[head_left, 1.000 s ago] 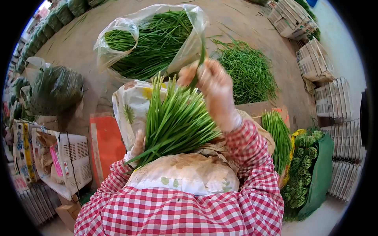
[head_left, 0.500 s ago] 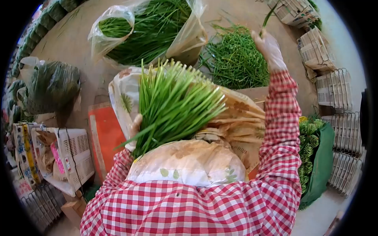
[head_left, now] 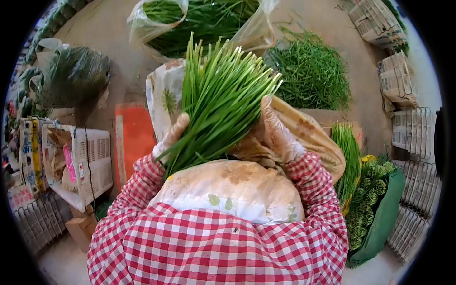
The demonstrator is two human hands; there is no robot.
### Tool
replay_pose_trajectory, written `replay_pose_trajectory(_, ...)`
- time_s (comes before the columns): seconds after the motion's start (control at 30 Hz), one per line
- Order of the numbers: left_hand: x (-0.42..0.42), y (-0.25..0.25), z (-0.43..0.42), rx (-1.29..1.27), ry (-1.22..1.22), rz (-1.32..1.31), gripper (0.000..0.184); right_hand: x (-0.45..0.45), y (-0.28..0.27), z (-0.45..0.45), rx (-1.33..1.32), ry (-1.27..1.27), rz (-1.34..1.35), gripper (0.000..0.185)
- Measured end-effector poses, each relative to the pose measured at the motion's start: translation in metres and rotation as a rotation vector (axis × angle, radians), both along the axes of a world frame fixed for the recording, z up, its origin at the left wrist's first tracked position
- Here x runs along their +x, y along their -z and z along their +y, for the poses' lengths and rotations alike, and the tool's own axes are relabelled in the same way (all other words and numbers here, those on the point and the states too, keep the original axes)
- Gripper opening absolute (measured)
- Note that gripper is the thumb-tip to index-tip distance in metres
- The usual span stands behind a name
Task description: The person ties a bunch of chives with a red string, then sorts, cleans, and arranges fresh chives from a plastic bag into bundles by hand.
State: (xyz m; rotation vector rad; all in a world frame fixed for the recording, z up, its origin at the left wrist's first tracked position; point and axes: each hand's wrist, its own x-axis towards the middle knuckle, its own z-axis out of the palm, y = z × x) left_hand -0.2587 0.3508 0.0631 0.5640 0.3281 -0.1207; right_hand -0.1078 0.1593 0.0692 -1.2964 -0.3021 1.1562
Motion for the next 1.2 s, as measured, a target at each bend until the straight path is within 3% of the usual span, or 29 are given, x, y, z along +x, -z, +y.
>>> replay_pose_trajectory(0.03,0.004,-0.009,-0.001,0.095,0.051,0.004,0.058,-0.007,-0.007,0.011,0.296,0.215,0.470,0.069)
replay_pose_trajectory(0.07,0.005,0.017,0.008,0.462,0.073,-0.143,0.061,-0.011,-0.011,0.018,0.305,0.220,0.445,0.069)
replay_pose_trajectory(0.1,0.016,-0.025,-0.011,0.320,0.147,-0.048,0.067,-0.011,-0.012,0.022,0.569,0.188,0.611,0.070)
replay_pose_trajectory(0.13,0.018,-0.024,-0.019,0.567,0.150,-0.088,0.069,-0.010,-0.014,0.027,0.810,0.117,0.801,0.072)
replay_pose_trajectory(0.23,0.028,-0.018,-0.023,1.535,0.213,-0.250,0.087,-0.013,-0.010,0.027,0.851,0.101,0.769,0.068)
replay_pose_trajectory(0.3,0.036,-0.007,-0.032,1.858,0.214,-0.301,0.091,-0.011,-0.002,0.029,0.841,0.125,0.737,0.066)
replay_pose_trajectory(0.4,0.036,-0.012,-0.028,1.993,0.354,-0.514,0.091,-0.006,0.001,0.032,0.828,0.130,0.693,0.062)
replay_pose_trajectory(0.43,0.037,-0.021,-0.019,1.991,0.352,-0.529,0.091,-0.004,0.001,0.032,0.823,0.135,0.679,0.061)
replay_pose_trajectory(0.5,0.041,-0.053,0.003,1.813,0.708,-0.621,0.081,-0.003,0.001,0.032,0.809,0.139,0.657,0.059)
replay_pose_trajectory(0.57,0.047,-0.054,0.021,1.381,0.416,-0.560,0.069,-0.003,0.001,0.028,0.790,0.156,0.630,0.056)
replay_pose_trajectory(0.63,0.050,-0.049,0.022,1.120,0.207,-0.186,0.063,-0.002,0.001,0.023,0.757,0.169,0.578,0.054)
replay_pose_trajectory(0.7,0.058,-0.001,0.043,0.948,-0.073,-0.058,0.067,-0.002,0.003,0.022,0.702,0.189,0.522,0.052)
replay_pose_trajectory(0.73,0.059,0.015,0.039,0.961,-0.067,-0.050,0.067,-0.002,0.005,0.022,0.669,0.197,0.493,0.051)
replay_pose_trajectory(0.77,0.062,0.031,0.029,0.663,0.022,-0.054,0.073,-0.002,0.006,0.022,0.630,0.209,0.451,0.050)
replay_pose_trajectory(0.87,0.043,0.075,0.004,0.211,0.159,-0.037,0.082,0.001,0.013,0.025,0.475,0.226,0.295,0.047)
replay_pose_trajectory(0.93,0.035,0.075,-0.001,0.115,0.085,-0.086,0.078,0.008,0.016,0.025,0.351,0.232,0.149,0.045)
replay_pose_trajectory(1.0,0.023,0.056,0.009,-0.058,0.437,-0.120,0.076,0.022,0.022,0.023,0.218,0.246,-0.006,0.043)
replay_pose_trajectory(1.13,0.005,0.035,0.018,-0.054,0.446,0.207,0.074,0.078,0.027,-0.015,0.085,0.381,-0.184,0.039)
replay_pose_trajectory(1.2,0.005,0.037,0.021,0.054,0.435,0.161,0.072,0.105,0.009,-0.047,0.191,0.473,-0.147,0.033)
